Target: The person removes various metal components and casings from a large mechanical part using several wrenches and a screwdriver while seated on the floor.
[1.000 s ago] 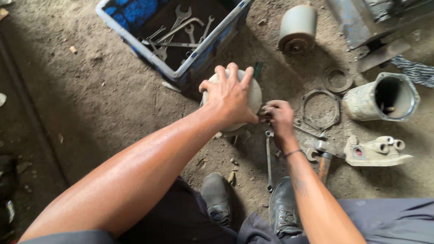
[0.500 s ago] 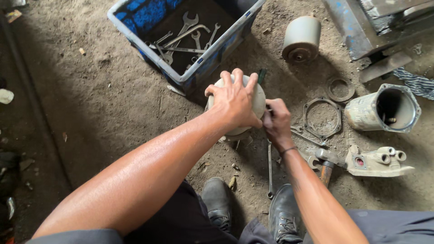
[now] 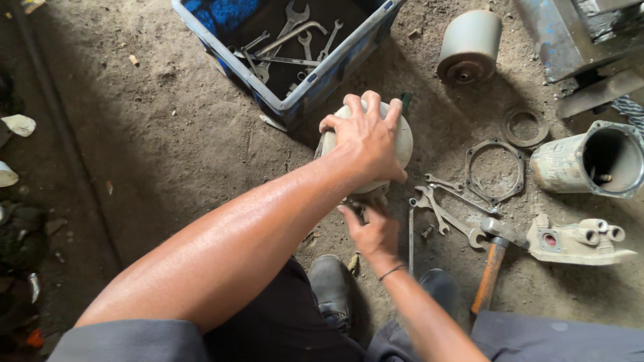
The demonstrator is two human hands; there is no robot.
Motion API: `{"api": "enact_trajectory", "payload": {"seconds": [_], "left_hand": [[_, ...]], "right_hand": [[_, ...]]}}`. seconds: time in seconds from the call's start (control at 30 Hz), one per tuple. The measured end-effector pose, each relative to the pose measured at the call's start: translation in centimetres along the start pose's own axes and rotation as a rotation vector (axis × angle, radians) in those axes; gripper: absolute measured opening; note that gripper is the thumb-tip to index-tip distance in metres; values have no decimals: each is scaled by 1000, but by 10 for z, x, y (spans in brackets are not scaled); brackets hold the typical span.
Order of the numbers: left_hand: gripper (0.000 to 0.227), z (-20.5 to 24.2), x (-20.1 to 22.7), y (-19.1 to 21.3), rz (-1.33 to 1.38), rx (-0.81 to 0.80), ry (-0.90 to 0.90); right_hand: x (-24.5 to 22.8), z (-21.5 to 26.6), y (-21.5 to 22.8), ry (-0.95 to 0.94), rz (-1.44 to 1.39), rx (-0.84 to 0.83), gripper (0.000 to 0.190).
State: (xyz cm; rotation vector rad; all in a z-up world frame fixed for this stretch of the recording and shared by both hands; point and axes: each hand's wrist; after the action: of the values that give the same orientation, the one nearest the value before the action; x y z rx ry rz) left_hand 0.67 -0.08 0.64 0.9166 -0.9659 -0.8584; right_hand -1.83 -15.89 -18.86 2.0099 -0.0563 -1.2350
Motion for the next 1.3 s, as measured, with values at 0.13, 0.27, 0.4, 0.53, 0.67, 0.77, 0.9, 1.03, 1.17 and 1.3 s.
{"api": "enact_trajectory", "payload": {"seconds": [0.13,0.27,0.4,0.53,0.67,0.77,0.9,1.03,1.17,1.3], "left_hand": [[124,3,0,-3,-2,46,4],[123,7,-1,-5,-5,40,2],[122,6,1,-5,-15,27,0],[121,7,0,-4,-11,37,1],[123,6,-1,-3,-10,20,13],[123,8,-1,-3,1,30,9],[121,9,-2,0,16,39,-5],[121,5,-6,2,91,38,0],[142,14,-4,2,90,87,-18],[128,10,-22,9,333,144,-22]], "right_hand": [[-18,9,-28,-183,176,121,29],[-22,6,-36,-93,211,249,25],[-29,7,-36,-257,180,224,22],[-41,7,-38,-347,-4,238,24],[-35,12,-23,-324,-300,128,23],[-18,12,-5,-382,-488,21,19],[9,1,14,-772,-1156,-35,20],[30,-18,33,-956,-1242,58,18],[25,-68,67,-698,-1033,139,44],[-8,-93,103,-198,-364,109,41]]}}
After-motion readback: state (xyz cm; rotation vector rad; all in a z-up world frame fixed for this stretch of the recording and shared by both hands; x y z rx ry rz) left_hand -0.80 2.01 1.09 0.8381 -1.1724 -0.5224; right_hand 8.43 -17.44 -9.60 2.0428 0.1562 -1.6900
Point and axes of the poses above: each hand's wrist, its own z-axis away from the middle knuckle, its own y-axis out of the back of the hand, x = y × z, and after that the axes turned 9 degrees about -y, right-handed
